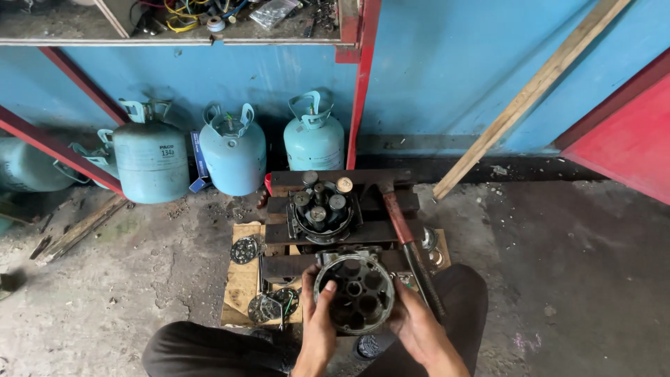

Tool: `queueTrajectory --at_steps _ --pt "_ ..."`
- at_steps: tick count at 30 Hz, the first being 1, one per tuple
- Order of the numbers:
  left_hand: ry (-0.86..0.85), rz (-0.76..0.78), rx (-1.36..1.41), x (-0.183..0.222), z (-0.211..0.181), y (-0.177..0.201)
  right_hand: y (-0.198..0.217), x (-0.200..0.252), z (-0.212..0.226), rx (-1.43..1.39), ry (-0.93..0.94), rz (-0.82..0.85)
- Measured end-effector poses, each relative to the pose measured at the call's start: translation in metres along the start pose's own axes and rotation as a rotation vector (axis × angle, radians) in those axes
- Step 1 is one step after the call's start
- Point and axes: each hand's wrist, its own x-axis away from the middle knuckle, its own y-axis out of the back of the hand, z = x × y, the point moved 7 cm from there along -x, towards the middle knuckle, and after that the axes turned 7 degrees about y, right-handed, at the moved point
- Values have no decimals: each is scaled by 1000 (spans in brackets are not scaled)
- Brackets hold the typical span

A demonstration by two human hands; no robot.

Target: Disassembling a mechanical component by removing the outer housing and inspecting the internal assembly

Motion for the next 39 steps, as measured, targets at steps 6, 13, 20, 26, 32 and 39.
queueTrajectory --at_steps 6,13,20,26,32,39 --pt "-89 34 -42 -2 -3 2 -14 13 79 960 567 -22" --pt "46 36 179 7 -28 -8 10 2 101 826 524 -202" --pt "72 64 393 -4 -11 -11 -29 6 57 200 278 77" --pt "109 111 517 -5 -21 -15 -39 9 51 23 281 142" --pt "159 181 631 -18 17 -4 -36 15 51 31 357 136" --pt "279 129 675 -24 37 -2 -35 17 51 -27 399 139"
